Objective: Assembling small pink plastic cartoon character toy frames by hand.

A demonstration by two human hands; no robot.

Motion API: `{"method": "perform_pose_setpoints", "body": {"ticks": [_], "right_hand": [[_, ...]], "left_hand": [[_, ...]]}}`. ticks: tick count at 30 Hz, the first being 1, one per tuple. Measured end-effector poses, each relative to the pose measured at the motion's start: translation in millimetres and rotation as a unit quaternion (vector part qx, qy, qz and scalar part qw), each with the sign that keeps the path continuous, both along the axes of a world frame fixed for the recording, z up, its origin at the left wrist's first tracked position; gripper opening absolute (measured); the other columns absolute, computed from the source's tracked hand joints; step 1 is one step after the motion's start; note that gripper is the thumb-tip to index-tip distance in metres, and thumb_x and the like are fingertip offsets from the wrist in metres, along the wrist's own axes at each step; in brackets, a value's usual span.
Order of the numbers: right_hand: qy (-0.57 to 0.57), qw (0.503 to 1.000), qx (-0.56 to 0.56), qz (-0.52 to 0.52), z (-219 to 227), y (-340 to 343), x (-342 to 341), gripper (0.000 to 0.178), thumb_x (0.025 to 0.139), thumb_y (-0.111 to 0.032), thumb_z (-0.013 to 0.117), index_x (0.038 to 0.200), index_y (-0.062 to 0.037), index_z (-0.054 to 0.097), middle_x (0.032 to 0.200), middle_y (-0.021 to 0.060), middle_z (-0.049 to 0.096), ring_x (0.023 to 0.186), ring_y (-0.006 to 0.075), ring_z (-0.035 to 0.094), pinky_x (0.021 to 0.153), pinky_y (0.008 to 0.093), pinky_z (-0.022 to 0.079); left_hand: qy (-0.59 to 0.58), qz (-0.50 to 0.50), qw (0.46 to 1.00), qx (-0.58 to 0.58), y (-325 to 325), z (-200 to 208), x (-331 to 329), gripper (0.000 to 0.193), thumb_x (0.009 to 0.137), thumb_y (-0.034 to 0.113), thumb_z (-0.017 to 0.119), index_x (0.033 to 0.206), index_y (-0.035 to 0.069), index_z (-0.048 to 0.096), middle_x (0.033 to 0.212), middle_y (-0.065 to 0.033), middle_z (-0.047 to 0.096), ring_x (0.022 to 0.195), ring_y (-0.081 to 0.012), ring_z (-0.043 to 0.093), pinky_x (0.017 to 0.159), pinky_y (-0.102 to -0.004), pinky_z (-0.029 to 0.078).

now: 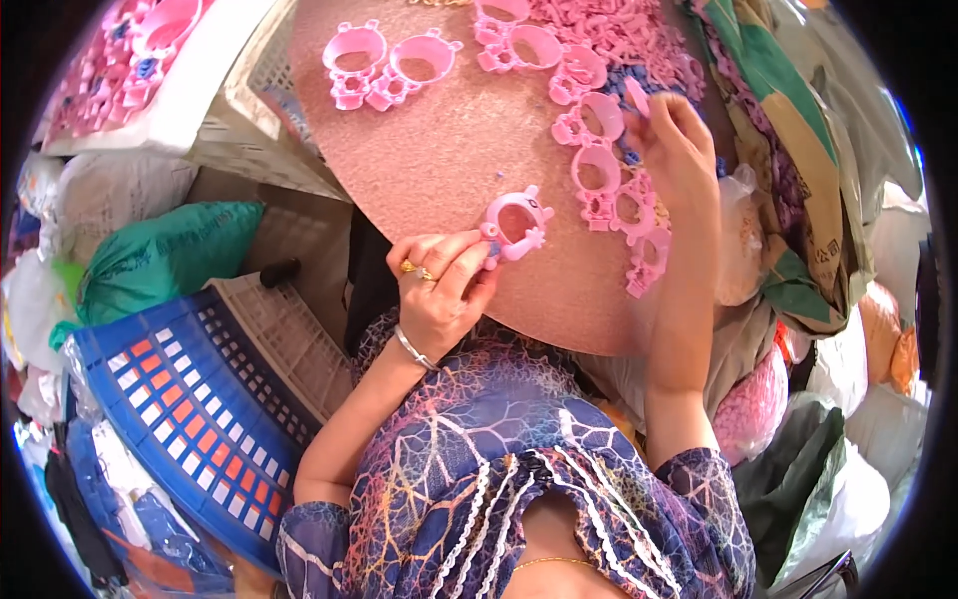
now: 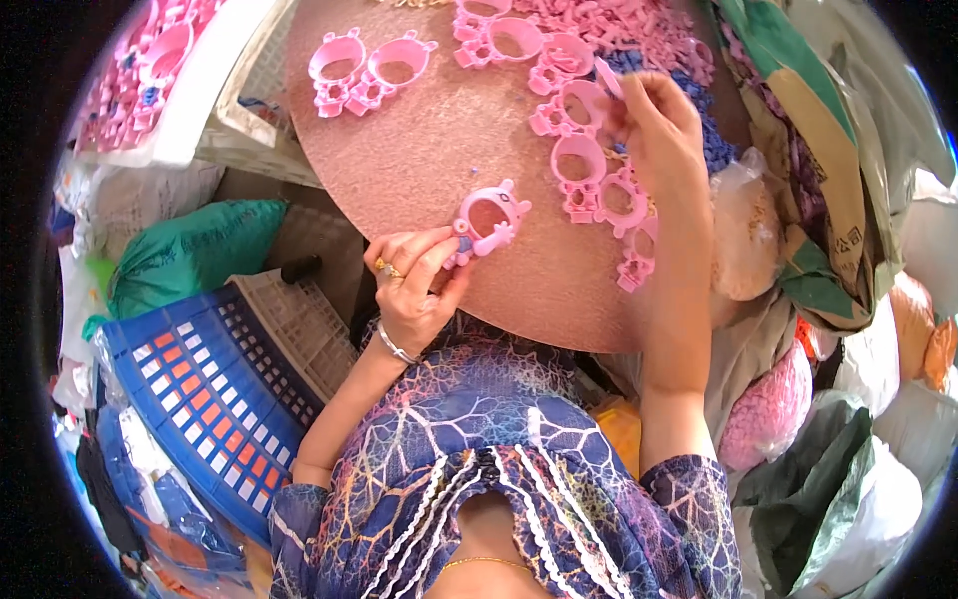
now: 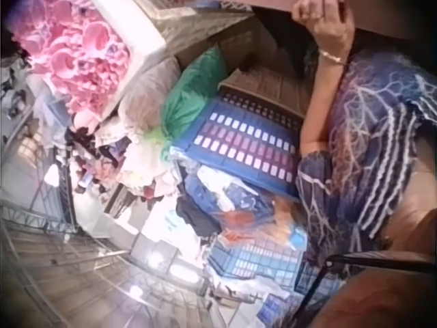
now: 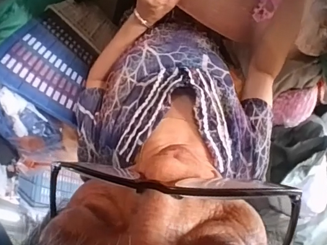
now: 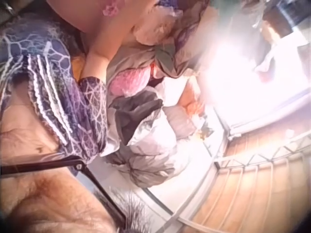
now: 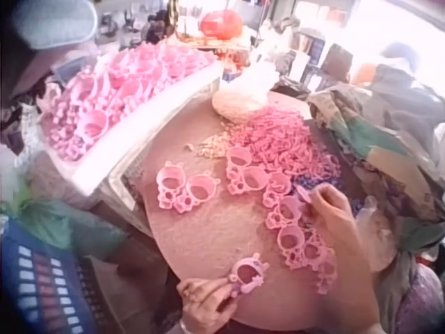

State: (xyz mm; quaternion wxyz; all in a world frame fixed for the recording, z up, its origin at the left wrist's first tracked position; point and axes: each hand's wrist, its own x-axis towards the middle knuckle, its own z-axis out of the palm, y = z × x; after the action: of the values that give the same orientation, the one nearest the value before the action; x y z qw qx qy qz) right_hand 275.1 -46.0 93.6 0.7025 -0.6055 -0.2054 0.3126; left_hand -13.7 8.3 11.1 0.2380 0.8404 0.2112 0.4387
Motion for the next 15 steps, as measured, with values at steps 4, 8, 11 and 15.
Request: {"method": "perform_pose_setpoints", "body": {"ticks": [4, 8, 11, 15], "right_hand": [[0.294, 0.940, 0.081, 0.153, -4.8, -40.2, -31.6, 0.016, 0.104, -0.007, 0.054, 0.119, -0.0006, 0.058, 0.105, 0.0122, 0.066, 0.086, 0.0148, 0.066, 0.069, 0.0218, 0.055], [0.221, 0.959, 0.084, 0.159, -16.5, -61.6, -57.0, 0.030, 0.103, -0.009, 0.056, 0.132, -0.0026, 0.059, 0.117, 0.0099, 0.065, 0.092, 0.0158, 0.066, 0.084, 0.0302, 0.058], [0.234, 0.938, 0.182, 0.183, -14.7, -56.9, -71.7, 0.033, 0.104, -0.022, 0.056, 0.134, -0.0093, 0.061, 0.113, 0.0063, 0.066, 0.095, 0.0218, 0.067, 0.087, 0.0421, 0.057], [0.201, 0.950, 0.151, 0.187, -3.7, -49.5, -85.5, 0.029, 0.102, -0.016, 0.060, 0.130, -0.0056, 0.063, 0.101, 0.0039, 0.068, 0.092, 0.0206, 0.068, 0.083, 0.0381, 0.058]], "left_hand": [[-0.008, -0.006, 1.000, -0.002, 2.1, -1.8, 1.8, 0.039, 0.068, 0.006, 0.086, 0.103, 0.012, 0.070, 0.108, -0.0004, 0.070, 0.091, -0.0189, 0.065, 0.090, -0.0360, 0.042], [-0.014, -0.013, 1.000, -0.004, 2.2, -0.9, 3.2, 0.038, 0.069, 0.007, 0.086, 0.102, 0.012, 0.069, 0.107, -0.0005, 0.070, 0.090, -0.0189, 0.065, 0.090, -0.0363, 0.042], [-0.014, -0.008, 1.000, -0.002, 1.5, 0.4, 1.7, 0.037, 0.069, 0.008, 0.087, 0.102, 0.012, 0.069, 0.107, -0.0005, 0.070, 0.090, -0.0189, 0.065, 0.091, -0.0367, 0.041], [-0.019, -0.002, 1.000, 0.004, 0.4, -3.7, 2.3, 0.037, 0.070, 0.009, 0.087, 0.103, 0.012, 0.069, 0.106, -0.0003, 0.070, 0.090, -0.0190, 0.065, 0.091, -0.0373, 0.041]]}}
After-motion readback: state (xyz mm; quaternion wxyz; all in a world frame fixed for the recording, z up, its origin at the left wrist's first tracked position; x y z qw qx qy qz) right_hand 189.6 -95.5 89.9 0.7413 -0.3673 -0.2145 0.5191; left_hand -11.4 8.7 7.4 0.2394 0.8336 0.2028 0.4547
